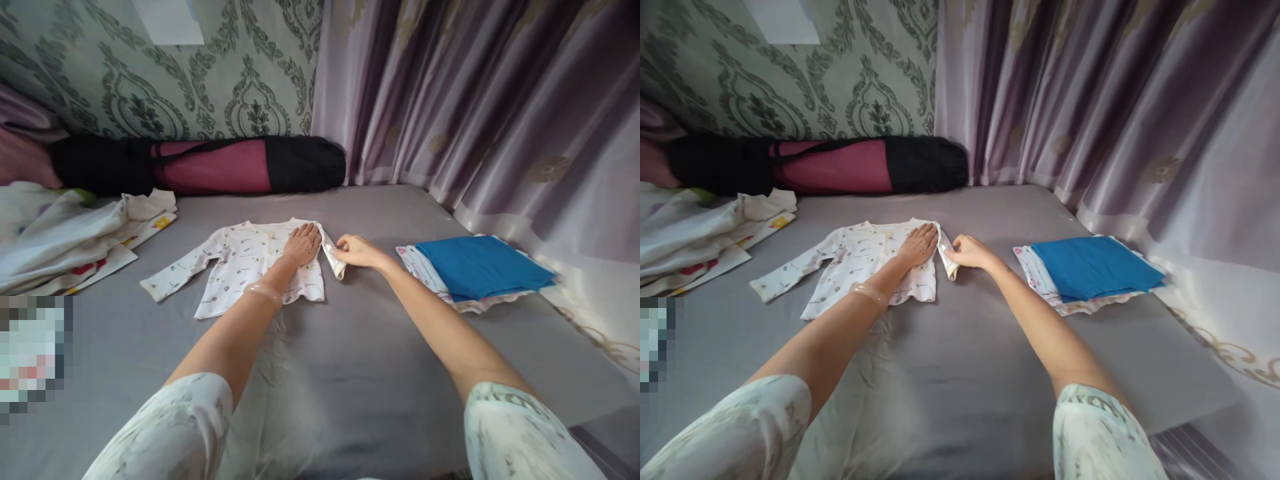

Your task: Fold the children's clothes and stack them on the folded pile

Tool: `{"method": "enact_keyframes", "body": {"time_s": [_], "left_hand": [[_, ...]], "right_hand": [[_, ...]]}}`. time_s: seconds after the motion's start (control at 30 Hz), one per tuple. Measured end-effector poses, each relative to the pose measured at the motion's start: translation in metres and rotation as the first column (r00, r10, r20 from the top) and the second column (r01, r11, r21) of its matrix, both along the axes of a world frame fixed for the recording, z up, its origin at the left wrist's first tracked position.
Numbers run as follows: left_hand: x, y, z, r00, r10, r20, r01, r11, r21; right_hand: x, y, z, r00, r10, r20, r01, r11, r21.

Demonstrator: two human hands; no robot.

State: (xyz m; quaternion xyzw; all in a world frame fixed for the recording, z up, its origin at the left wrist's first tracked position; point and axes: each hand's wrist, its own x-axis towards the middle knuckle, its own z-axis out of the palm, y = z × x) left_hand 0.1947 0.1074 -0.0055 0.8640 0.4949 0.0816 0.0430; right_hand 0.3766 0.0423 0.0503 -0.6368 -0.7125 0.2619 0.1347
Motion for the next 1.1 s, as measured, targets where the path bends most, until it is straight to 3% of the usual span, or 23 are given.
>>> {"method": "enact_keyframes", "body": {"time_s": [0.07,0.23,0.37,0.43,0.6,0.8,0.93,1.1], "left_hand": [[0.000,-0.001,0.000,1.000,0.000,0.013,0.000,1.000,0.009],[0.000,-0.003,0.003,1.000,0.003,0.013,-0.003,1.000,-0.005],[0.000,-0.001,0.001,0.999,0.009,0.032,-0.009,1.000,-0.012],[0.000,0.000,-0.001,0.999,0.008,0.052,-0.008,1.000,-0.007],[0.000,0.000,-0.001,0.997,0.008,0.078,-0.006,1.000,-0.021],[-0.002,-0.002,0.004,0.993,0.005,0.116,-0.002,1.000,-0.030],[-0.003,-0.002,0.005,0.991,-0.002,0.137,0.007,0.999,-0.039],[-0.002,-0.001,0.002,0.993,0.002,0.118,0.002,0.999,-0.039]], "right_hand": [[0.003,-0.001,-0.006,1.000,-0.005,0.001,0.005,0.998,-0.064],[-0.001,-0.011,-0.015,0.999,-0.010,-0.053,0.009,1.000,-0.012],[-0.006,-0.013,-0.009,0.995,0.070,-0.074,-0.073,0.996,-0.047],[-0.004,-0.012,-0.003,0.987,0.051,-0.149,-0.061,0.996,-0.061],[0.022,-0.002,0.013,0.920,-0.246,-0.305,0.238,0.969,-0.062],[0.051,0.015,0.000,0.738,-0.563,-0.372,0.585,0.808,-0.063],[0.052,0.024,-0.019,0.727,-0.598,-0.338,0.646,0.762,0.044],[0.050,0.027,-0.029,0.776,-0.619,-0.123,0.631,0.751,0.197]]}}
